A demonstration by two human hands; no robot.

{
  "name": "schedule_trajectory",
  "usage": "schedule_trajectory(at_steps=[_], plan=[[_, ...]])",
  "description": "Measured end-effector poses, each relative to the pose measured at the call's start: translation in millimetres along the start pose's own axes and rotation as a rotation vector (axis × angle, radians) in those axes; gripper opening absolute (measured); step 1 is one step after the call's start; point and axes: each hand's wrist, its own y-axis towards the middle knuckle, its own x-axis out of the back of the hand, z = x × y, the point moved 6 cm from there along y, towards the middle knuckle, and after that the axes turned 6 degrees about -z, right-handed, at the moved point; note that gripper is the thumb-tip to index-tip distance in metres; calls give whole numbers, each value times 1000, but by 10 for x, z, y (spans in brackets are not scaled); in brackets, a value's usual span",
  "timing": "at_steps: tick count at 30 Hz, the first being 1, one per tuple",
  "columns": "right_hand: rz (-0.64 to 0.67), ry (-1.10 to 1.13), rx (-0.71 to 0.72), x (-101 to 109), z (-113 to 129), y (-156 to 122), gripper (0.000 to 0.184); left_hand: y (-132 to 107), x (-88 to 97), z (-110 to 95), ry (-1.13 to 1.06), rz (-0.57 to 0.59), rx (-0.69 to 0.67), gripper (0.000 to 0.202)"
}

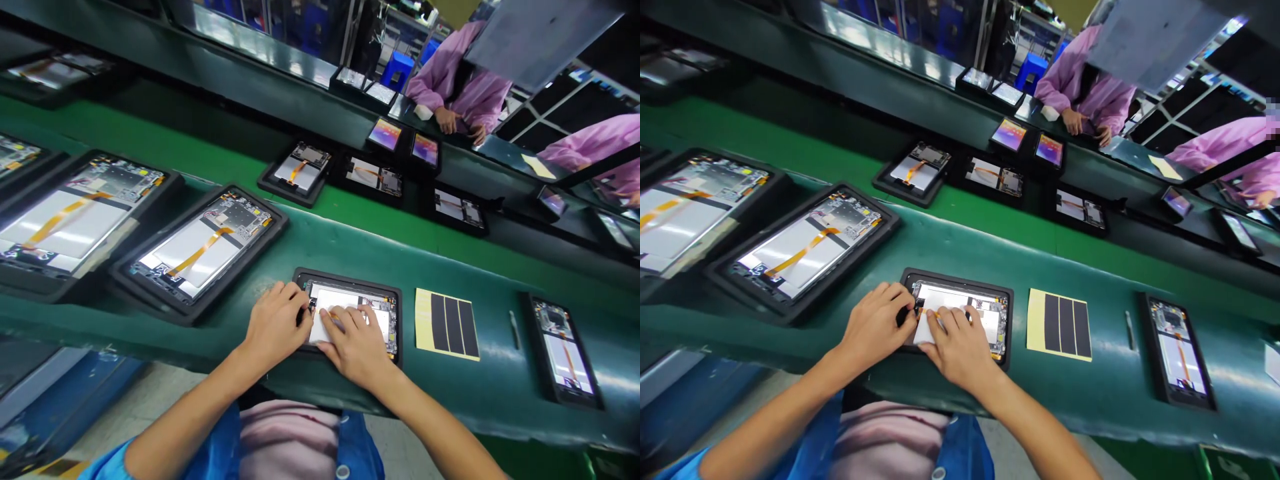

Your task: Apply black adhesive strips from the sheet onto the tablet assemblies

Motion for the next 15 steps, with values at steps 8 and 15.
schedule_trajectory(at_steps=[8, 15], plan=[[-5, -97, 59, 13, 30, 2, 47, -354, 121, -78, 36, -55, -294, 31], [9, -109, 78, 16, 38, 35, 51, -388, 97, -123, 81, -44, -280, 32]])
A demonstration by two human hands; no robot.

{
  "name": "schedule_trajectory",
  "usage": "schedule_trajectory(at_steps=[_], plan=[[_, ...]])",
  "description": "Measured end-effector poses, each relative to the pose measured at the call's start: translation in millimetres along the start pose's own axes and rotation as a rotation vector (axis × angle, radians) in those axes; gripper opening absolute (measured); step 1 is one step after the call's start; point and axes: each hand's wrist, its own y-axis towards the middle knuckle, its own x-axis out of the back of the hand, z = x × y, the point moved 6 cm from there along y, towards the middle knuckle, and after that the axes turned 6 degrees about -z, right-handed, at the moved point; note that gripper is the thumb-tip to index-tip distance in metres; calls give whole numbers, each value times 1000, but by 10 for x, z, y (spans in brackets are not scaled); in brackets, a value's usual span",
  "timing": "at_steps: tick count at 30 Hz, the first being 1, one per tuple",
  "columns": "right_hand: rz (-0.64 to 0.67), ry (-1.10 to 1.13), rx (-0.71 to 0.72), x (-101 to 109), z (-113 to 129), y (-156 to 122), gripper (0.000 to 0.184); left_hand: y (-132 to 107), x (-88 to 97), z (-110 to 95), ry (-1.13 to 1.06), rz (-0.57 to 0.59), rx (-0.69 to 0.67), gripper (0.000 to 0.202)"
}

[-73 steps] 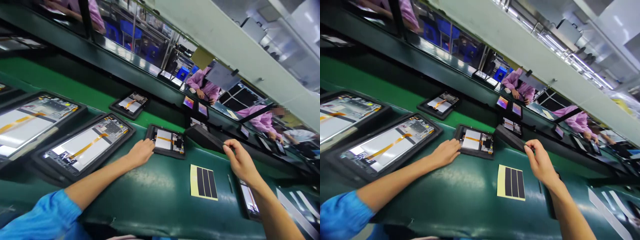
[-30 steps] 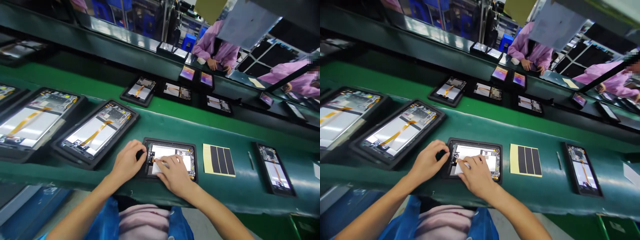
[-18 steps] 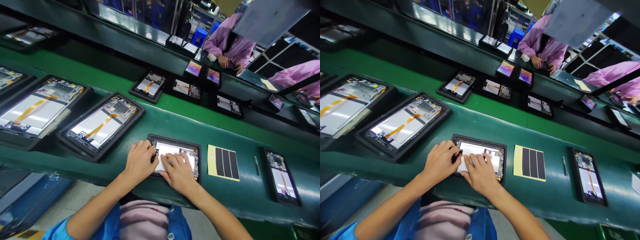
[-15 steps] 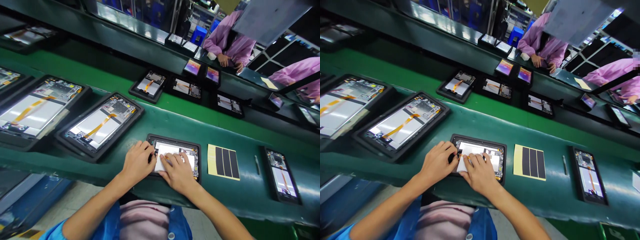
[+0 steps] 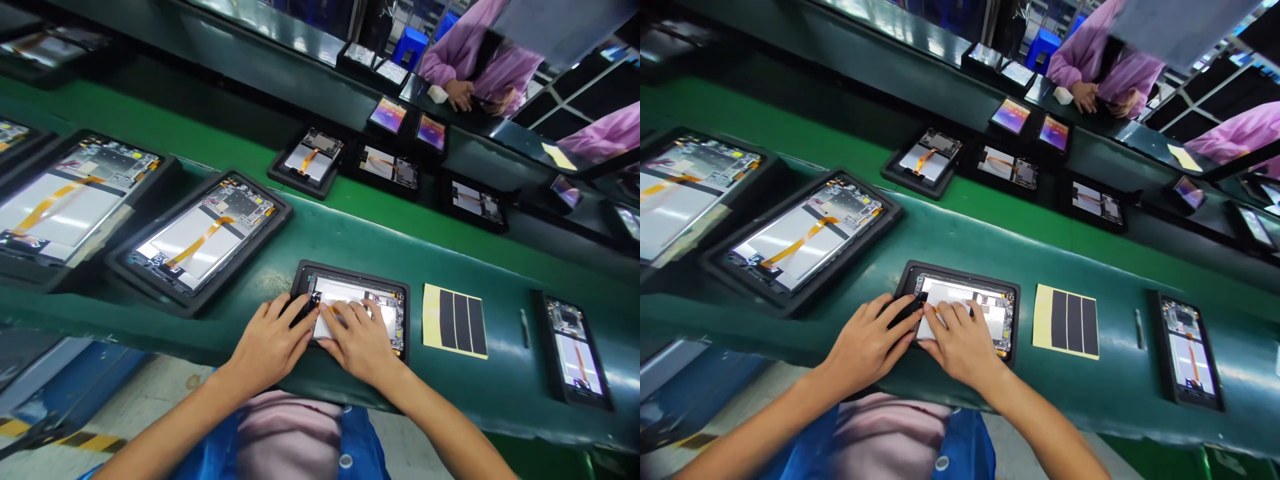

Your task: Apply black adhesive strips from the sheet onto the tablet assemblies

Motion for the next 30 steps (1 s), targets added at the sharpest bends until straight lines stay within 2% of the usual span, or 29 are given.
schedule_trajectory(at_steps=[15, 19, 30], plan=[[0, -20, 67, 22, 28, 6, 55, -35, -21, -59, 88, 32, 17, 34], [11, -1, 116, 20, 27, 19, 54, -68, -16, -58, 78, 13, 22, 34], [60, 9, 124, 57, -52, 63, 47, -100, -31, -1, 0, -1, 69, 33]])
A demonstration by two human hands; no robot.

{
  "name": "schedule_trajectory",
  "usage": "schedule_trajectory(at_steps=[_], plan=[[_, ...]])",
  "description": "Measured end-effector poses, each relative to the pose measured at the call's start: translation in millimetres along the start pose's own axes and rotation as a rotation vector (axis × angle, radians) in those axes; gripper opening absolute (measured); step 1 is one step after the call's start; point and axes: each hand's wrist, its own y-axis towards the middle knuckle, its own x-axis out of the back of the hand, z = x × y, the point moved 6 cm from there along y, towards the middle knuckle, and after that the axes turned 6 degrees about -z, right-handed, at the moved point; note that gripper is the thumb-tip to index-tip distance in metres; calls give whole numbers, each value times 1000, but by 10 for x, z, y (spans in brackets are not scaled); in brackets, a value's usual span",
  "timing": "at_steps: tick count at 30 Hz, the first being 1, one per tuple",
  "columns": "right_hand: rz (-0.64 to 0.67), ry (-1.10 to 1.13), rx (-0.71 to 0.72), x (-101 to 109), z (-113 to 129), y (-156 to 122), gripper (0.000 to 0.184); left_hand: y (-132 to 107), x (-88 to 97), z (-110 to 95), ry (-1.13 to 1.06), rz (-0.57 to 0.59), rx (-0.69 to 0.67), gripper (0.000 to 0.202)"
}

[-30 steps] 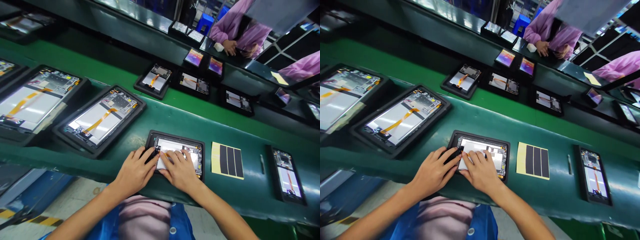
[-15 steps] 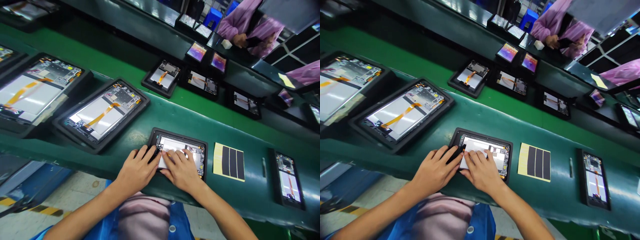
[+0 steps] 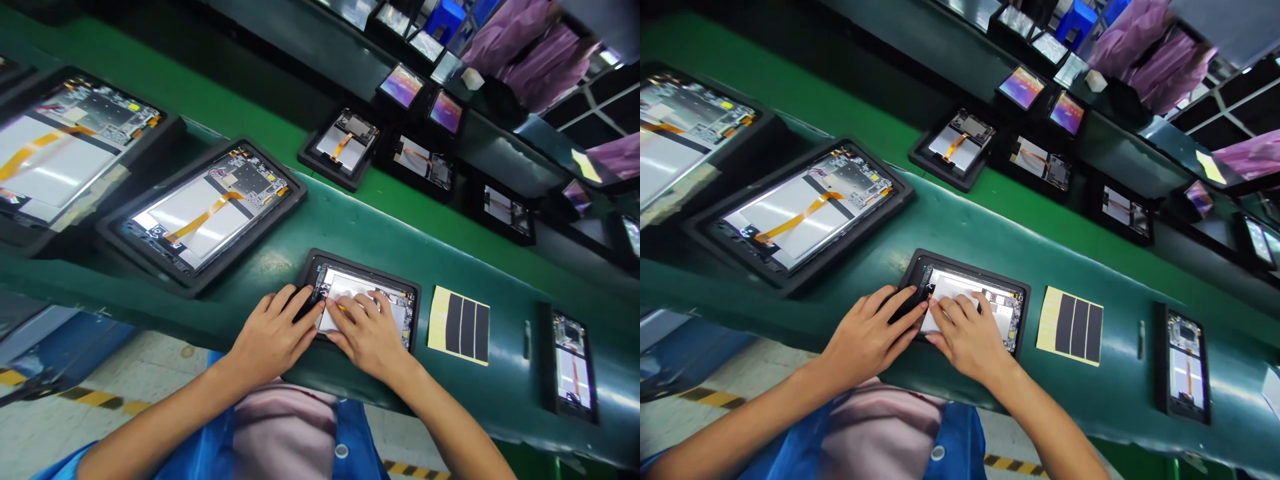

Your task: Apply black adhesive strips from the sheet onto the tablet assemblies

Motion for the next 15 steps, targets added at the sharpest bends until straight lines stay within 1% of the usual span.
schedule_trajectory(at_steps=[7, 15], plan=[[38, 9, 79, -9, -113, 7, 37, -51, -34, 53, -70, 1, 25, 35], [34, 15, 150, 21, -231, 34, 40, -51, -49, 79, -119, 16, 36, 35]])
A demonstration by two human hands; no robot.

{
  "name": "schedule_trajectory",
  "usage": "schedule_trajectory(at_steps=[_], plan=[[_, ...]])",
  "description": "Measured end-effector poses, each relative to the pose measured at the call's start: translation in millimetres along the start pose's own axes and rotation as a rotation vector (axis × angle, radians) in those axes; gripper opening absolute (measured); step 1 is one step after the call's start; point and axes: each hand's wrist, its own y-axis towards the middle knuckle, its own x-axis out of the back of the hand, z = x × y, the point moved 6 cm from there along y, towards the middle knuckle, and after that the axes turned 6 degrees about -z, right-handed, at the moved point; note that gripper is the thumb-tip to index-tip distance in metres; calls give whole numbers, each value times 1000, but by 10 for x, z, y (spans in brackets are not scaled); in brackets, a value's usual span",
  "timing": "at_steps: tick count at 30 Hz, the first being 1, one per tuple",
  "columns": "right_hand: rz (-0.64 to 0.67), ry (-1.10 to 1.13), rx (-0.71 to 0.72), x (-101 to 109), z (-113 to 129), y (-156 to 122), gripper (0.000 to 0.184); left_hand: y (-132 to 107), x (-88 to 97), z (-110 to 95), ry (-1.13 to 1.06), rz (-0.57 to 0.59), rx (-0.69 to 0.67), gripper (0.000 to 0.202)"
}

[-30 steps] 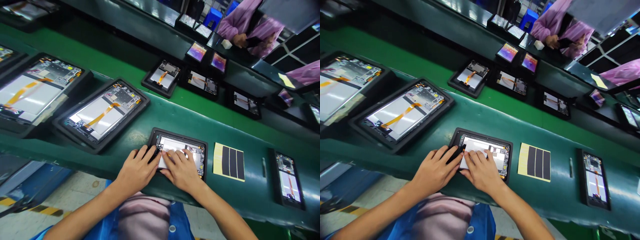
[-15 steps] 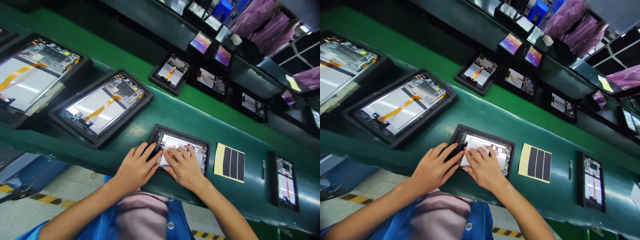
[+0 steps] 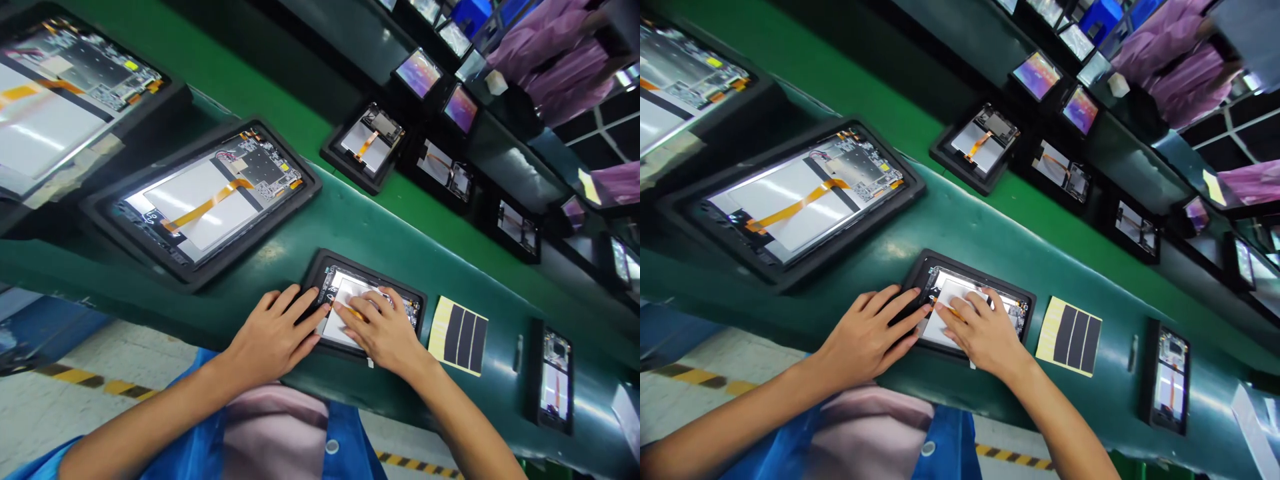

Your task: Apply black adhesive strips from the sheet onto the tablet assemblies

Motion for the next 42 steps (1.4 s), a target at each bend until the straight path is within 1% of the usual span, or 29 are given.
schedule_trajectory(at_steps=[7, 12, 21, 24, 29, 32, 34, 37, 39, 42], plan=[[21, -1, 27, 2, 73, 11, 33, -6, -8, 4, -12, 8, 0, 35], [9, 11, 21, 10, 53, 33, 33, -13, -15, 9, -22, 7, 2, 35], [59, 57, 4, -41, 87, 24, 37, -5, -22, 16, -23, -3, 7, 34], [41, 79, -25, -51, 77, 15, 38, -15, -31, 23, -15, 15, 9, 34], [-30, 125, -57, -61, 64, 10, 37, -10, -33, 5, 17, 35, -13, 37], [-63, 138, -65, -27, 67, -14, 38, 18, -35, -5, 35, 47, -7, 39], [-112, 147, -109, 44, 52, -70, 43, 38, -32, 0, 31, 47, 3, 39], [-256, 162, -255, 222, 0, -264, 47, 47, -23, 26, 14, 34, 9, 38], [-346, 173, -366, 339, -42, -470, 43, 48, -16, 50, 10, 19, -1, 38], [-421, 166, -539, 461, -162, -873, 28, 95, 8, 70, 27, -26, -33, 36]])
